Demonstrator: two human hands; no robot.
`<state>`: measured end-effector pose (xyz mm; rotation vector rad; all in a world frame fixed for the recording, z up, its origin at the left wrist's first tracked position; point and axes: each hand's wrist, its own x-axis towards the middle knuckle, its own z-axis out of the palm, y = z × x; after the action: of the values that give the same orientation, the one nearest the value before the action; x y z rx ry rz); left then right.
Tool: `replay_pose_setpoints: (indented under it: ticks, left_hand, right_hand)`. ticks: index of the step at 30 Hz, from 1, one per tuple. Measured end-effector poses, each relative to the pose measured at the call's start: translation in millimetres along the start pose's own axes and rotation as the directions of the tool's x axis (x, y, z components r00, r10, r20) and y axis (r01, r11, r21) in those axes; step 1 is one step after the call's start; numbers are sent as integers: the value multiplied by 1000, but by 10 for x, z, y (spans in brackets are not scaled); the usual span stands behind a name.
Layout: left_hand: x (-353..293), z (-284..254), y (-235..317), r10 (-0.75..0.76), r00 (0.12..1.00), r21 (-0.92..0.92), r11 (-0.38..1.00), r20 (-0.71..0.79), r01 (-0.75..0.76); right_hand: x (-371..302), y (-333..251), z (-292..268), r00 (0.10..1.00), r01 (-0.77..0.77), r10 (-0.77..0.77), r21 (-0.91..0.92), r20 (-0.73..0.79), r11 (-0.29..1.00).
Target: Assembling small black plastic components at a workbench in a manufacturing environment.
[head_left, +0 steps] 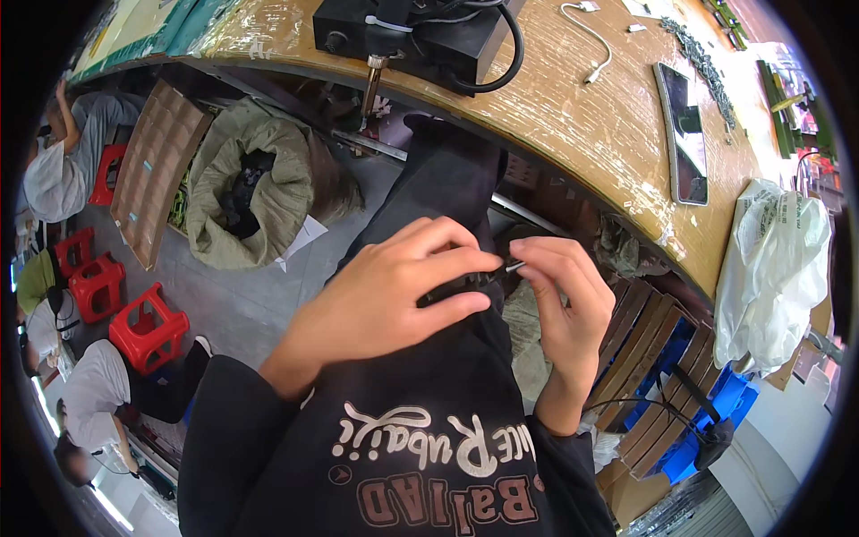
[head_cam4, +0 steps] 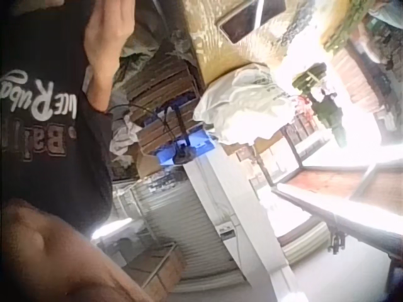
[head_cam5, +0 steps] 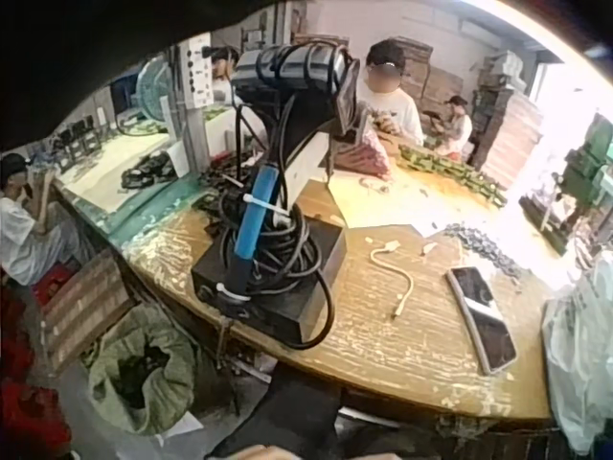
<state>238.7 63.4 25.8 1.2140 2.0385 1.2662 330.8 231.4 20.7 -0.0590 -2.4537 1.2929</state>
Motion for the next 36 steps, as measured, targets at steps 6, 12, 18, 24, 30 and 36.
replay_pose_setpoints:
  ticks: [6, 12, 18, 24, 30, 36]
  left_hand:
    - [-33, -170, -388, -162, 893, -532, 753, 419, 386]
    - [-266, 136, -678, 73, 894, -896, -16, 441, 444]
    - [-237, 36, -640, -330, 941, -941, 287, 77, 178]
    - [-165, -53, -715, -564, 738, -789, 610, -371, 70]
    - [-140, -115, -720, -569, 720, -812, 584, -397, 14]
    - [-117, -148, -694, -553, 717, -797, 604, -424, -5]
  right_hand:
    - [28, 36, 137, 980, 145, -181, 331, 79, 932]
    - [153, 45, 350, 958, 168, -257, 477, 129, 863]
    - [160, 150, 618, 983, -185, 172, 353, 70, 917]
    - [139, 65, 650, 640, -765, 419, 588, 644, 264]
    - [132, 24, 731, 657, -744, 427, 627, 622, 231]
    - [166, -24, 727, 683, -720, 385, 660, 621, 214]
